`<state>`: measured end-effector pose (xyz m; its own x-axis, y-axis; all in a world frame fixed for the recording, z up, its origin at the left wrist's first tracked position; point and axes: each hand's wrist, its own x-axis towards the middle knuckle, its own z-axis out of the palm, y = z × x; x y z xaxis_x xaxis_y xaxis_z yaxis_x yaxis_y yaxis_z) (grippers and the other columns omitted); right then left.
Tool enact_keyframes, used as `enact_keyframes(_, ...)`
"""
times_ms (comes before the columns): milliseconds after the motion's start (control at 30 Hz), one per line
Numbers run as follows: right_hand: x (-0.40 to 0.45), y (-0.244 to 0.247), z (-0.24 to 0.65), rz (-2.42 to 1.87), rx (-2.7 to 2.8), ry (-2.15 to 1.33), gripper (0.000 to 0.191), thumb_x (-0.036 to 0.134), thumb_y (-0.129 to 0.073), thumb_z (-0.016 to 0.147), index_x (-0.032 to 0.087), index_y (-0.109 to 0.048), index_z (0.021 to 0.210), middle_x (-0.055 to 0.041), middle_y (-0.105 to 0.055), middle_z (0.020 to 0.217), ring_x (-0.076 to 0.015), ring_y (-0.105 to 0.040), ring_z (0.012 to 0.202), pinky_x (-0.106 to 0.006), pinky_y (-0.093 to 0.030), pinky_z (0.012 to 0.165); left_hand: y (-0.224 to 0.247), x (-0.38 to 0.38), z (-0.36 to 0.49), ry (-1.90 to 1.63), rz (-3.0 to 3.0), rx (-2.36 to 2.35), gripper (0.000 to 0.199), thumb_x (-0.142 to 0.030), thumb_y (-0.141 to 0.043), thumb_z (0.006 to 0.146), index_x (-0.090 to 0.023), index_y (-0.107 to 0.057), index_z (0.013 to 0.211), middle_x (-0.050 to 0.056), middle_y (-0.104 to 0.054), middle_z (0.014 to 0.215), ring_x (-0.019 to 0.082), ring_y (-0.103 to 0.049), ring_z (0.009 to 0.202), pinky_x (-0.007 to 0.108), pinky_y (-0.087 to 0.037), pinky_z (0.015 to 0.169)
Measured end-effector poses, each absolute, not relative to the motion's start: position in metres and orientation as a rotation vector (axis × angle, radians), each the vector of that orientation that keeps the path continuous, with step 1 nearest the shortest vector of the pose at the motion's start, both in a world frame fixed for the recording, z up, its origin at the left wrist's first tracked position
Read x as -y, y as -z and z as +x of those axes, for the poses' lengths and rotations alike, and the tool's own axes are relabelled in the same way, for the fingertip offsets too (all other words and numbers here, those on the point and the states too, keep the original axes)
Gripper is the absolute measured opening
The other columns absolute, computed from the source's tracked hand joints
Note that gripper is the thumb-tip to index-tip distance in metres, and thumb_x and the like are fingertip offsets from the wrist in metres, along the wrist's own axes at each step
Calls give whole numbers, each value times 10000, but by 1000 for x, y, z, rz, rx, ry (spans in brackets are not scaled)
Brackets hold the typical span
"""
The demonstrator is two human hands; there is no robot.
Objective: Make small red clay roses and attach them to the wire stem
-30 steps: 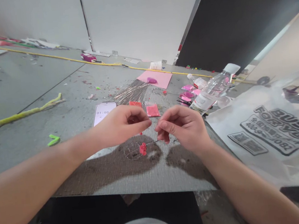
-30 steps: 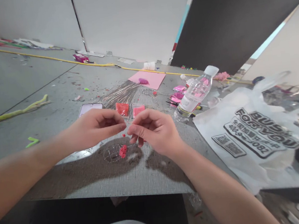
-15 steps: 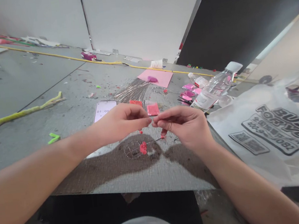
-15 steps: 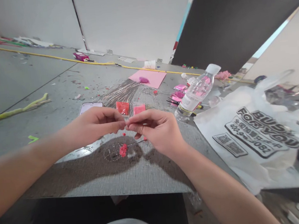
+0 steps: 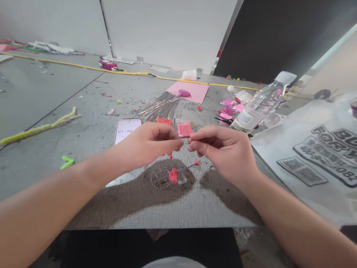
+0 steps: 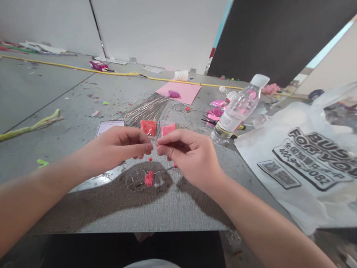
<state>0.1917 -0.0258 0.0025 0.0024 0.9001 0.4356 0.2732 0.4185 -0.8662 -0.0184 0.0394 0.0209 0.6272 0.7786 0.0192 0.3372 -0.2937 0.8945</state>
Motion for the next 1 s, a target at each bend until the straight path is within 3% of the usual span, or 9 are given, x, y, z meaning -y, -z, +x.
enact_keyframes(133,25,-3,192,-1083,1530,-671,45,271,-834,867,234,-810,861,11,-711,679,-105,-598,530,-260,-512,482,-22,-40,-18,-571,1869,-884,246,-428,-716,889,-190,-717,831,-17,-633,727,108,-512,631,245,-364,555)
enact_keyframes(333,26,-2,194,-1000,1707,-499,168,161,-760,907,297,-845,959,-32,-781,1002,-153,-709,808,-290,-588,628,-17,-43,-20,-561,1898,-868,291,-482,-686,922,-201,-725,854,5,-678,795,141,-568,717,269,-404,613)
enact_keyframes(467,29,-1,193,-993,1752,-524,204,153,-696,955,292,-835,1012,-43,-796,1027,-167,-741,818,-315,-622,663,-15,-42,-19,-562,1870,-853,296,-487,-695,916,-198,-725,855,8,-685,794,140,-583,706,270,-402,603)
enact_keyframes(600,28,-1,192,-948,1819,-347,179,146,-720,945,292,-824,946,-37,-811,976,-192,-751,879,-359,-636,781,-16,-39,-18,-553,1842,-822,264,-442,-696,903,-192,-708,822,0,-664,746,133,-570,673,265,-405,596)
enact_keyframes(1000,22,2,194,-887,1916,-267,224,141,-693,950,311,-822,1017,-39,-744,978,-180,-695,870,-356,-607,777,-16,-32,-16,-531,1797,-823,191,-383,-676,873,-203,-720,828,11,-687,799,161,-622,745,279,-470,643)
